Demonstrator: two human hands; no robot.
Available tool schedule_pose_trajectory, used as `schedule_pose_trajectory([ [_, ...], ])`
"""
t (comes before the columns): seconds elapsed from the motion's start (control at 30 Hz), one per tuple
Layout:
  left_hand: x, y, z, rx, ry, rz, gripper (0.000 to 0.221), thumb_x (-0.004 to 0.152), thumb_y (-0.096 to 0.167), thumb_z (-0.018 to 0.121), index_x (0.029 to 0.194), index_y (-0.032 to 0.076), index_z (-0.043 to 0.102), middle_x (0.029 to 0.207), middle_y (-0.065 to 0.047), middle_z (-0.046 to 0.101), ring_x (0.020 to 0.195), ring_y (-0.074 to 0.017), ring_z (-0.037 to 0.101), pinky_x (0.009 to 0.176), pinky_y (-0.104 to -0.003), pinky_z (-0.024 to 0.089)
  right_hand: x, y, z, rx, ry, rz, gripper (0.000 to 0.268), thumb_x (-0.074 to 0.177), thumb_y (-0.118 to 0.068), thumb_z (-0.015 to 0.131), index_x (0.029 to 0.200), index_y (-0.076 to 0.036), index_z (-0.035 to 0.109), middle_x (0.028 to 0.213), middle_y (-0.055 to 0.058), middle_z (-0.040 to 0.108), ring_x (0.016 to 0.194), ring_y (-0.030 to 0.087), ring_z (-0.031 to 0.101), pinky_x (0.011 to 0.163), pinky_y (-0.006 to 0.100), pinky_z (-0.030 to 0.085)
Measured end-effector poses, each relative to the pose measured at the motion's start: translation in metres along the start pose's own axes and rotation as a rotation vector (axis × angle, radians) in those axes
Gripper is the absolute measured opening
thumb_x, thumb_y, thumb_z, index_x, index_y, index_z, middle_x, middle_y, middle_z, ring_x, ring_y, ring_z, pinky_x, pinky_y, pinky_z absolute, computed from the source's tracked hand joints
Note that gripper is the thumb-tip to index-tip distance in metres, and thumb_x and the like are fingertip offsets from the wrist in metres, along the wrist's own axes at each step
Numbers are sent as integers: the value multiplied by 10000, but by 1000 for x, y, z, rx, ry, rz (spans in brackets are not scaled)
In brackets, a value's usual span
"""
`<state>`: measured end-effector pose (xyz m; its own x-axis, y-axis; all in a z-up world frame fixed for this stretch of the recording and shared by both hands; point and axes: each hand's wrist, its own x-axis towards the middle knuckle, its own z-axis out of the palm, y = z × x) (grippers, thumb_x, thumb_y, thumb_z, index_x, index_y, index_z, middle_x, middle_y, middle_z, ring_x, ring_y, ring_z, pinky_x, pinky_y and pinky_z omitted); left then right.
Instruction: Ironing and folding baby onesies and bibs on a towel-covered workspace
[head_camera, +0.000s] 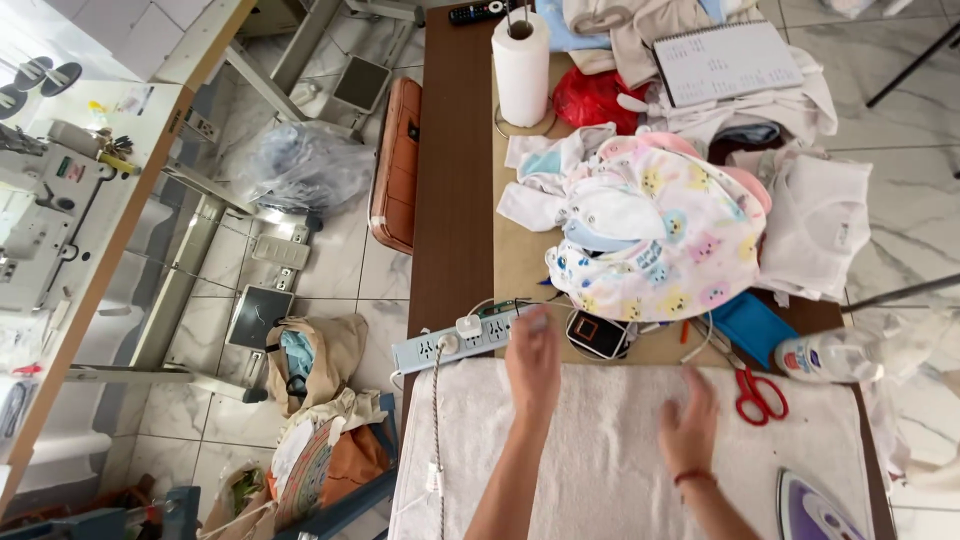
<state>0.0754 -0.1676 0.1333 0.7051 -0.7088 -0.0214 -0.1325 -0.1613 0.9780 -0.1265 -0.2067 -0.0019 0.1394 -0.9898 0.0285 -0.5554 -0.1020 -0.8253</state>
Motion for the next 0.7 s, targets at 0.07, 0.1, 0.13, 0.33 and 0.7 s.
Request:
schedule_pose_trajectory([
  [0.07, 46, 6, 16, -19, 166, -253, 307, 837, 196, 417, 1112, 80, 488, 1144, -46, 550, 992, -151, 554, 796, -279, 450, -26, 17, 11, -540, -71, -323, 434, 806, -179, 396, 1232, -98, 413, 1388, 123, 310, 1312, 316, 242, 1044, 467, 210],
  [0.1, 64, -4, 24, -18, 164, -254, 307, 837, 196, 417, 1112, 80, 488, 1144, -46, 550, 992, -151, 554, 796, -279, 450, -27, 8, 10, -541, -71, -320, 434, 806, -179, 396, 1232, -98, 413, 1388, 123, 310, 1312, 316, 242, 1044, 467, 210],
  [0.13, 81, -13, 32, 154, 166, -192, 280, 822, 111, 413, 1092, 114, 488, 1137, -40, 516, 991, -163, 559, 669, -282, 470, -28, -1, 7, -627, -30, -387, 436, 796, -182, 403, 1225, -113, 434, 1372, 103, 351, 1287, 297, 307, 1038, 446, 257],
  [0.33, 178, -66, 66, 539, -57, -123, 559, 688, -138, 333, 1101, 197, 505, 1184, 2, 485, 1041, -254, 426, 760, -384, 422, -25, -17, 7, -721, 46, -431, 418, 779, -189, 421, 1188, -135, 483, 1338, 60, 419, 1247, 256, 399, 1028, 414, 313],
  [0.7, 272, -98, 105, 356, -43, -792, 559, 680, 465, 498, 1075, 142, 269, 1072, -106, 564, 923, -321, 573, 744, -437, 425, -24, -16, 14, -764, -6, -358, 436, 758, -207, 415, 1184, -147, 484, 1353, 60, 404, 1258, 257, 383, 1037, 414, 297],
])
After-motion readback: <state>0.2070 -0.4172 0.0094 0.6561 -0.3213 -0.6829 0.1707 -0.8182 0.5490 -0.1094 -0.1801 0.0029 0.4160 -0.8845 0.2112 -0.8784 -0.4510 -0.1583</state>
